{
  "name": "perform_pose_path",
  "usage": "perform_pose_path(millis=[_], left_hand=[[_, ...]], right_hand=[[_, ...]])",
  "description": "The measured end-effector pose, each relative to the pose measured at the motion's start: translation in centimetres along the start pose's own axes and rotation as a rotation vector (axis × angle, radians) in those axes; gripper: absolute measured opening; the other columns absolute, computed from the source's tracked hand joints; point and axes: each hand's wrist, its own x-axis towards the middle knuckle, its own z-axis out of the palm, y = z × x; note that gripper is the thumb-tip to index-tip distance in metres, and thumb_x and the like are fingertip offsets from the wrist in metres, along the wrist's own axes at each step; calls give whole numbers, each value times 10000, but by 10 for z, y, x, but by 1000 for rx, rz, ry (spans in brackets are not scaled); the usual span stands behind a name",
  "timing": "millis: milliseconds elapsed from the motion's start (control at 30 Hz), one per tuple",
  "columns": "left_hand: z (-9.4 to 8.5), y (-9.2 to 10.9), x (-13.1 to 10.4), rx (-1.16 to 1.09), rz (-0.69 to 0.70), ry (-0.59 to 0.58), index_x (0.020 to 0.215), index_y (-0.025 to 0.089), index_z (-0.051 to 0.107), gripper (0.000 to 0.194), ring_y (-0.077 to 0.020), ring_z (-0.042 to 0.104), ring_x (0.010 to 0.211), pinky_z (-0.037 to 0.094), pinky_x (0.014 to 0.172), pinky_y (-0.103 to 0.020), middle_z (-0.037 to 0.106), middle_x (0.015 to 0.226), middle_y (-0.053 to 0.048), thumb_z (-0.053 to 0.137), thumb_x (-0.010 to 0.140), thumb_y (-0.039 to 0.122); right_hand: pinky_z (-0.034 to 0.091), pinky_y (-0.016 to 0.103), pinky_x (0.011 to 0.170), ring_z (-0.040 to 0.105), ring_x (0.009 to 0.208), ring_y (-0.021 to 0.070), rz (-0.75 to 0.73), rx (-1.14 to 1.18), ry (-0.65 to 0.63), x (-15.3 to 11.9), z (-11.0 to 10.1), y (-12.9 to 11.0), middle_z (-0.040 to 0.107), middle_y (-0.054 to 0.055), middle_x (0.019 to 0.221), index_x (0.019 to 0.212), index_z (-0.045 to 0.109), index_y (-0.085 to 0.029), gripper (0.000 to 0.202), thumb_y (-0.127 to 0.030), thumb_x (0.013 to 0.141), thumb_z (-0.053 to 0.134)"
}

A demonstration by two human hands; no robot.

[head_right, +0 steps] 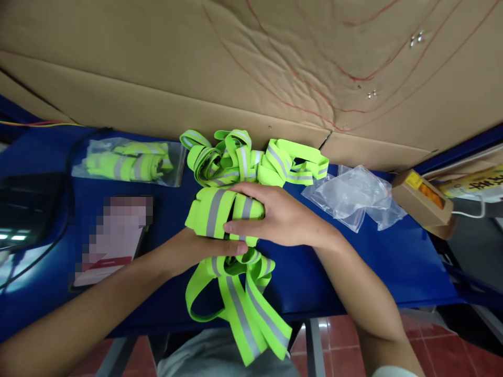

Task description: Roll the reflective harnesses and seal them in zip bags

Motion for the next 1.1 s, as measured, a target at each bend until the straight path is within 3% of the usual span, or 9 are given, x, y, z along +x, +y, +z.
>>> perform_pose_path(millis=[133,267,367,467,533,700,833,933,1100], left_hand=[[6,4,-2,-12,4,30,1032,197,779,459,-258,750,936,614,808,-340,794,1008,-57,964,641,349],[11,5,-3,-121,3,28,964,203,781,336,-228,756,901,617,808,-316,798,978,-42,945,683,286],[8,2,-3,-307,-110,-186,1025,188,788,403,-226,766,823,625,756,-317,807,954,-77,946,694,356],[1,-1,-2,-411,-178,-461,1106,184,785,535,-291,780,941,635,790,-356,801,1104,-139,947,670,448],[-1,1,-2,-343,-164,-516,1112,188,788,535,-302,765,1037,628,855,-356,789,1166,-142,942,673,450],[2,13,-11,-56,-49,-461,1008,200,788,305,-228,754,873,616,777,-310,795,963,-68,875,760,354],[9,12,-18,-181,-54,-526,1005,216,774,319,-235,752,915,609,808,-315,793,966,-51,888,731,334],[12,3,-15,-451,-159,-576,1102,191,773,447,-281,762,1032,605,927,-372,799,1075,-108,908,707,352],[12,3,-6,-532,-148,-323,923,125,798,216,-204,754,790,601,703,-257,794,915,-117,834,801,299]], right_hand=[[545,344,1031,687,1204,231,-19,-52,40,-4,10,-3,707,47,1353,1356,621,-217,576,-390,847,829],[580,290,826,735,929,195,39,2,182,-2,24,-1,780,24,1033,1115,729,-202,303,-418,905,765],[578,266,730,714,829,168,-19,28,186,-3,21,-2,760,4,927,1092,731,-207,229,-380,942,718],[603,278,751,721,838,171,-46,-36,249,-9,11,-8,762,0,965,1109,731,-231,219,-377,946,719],[617,292,785,727,865,180,-55,-98,285,-15,5,-14,768,8,1019,1126,736,-242,236,-380,934,739],[623,262,719,740,843,168,-4,37,277,-23,3,-30,773,-13,1000,1130,768,-281,228,-383,926,755],[617,274,630,746,775,178,67,179,280,-24,5,-33,760,-4,883,1131,766,-263,275,-467,960,700],[635,319,725,749,840,197,-22,-68,407,-25,3,-29,771,17,954,1167,752,-262,287,-444,946,728],[566,410,987,692,1077,251,-285,-693,424,-28,3,-13,753,32,1247,1411,649,-329,423,-354,989,676]])
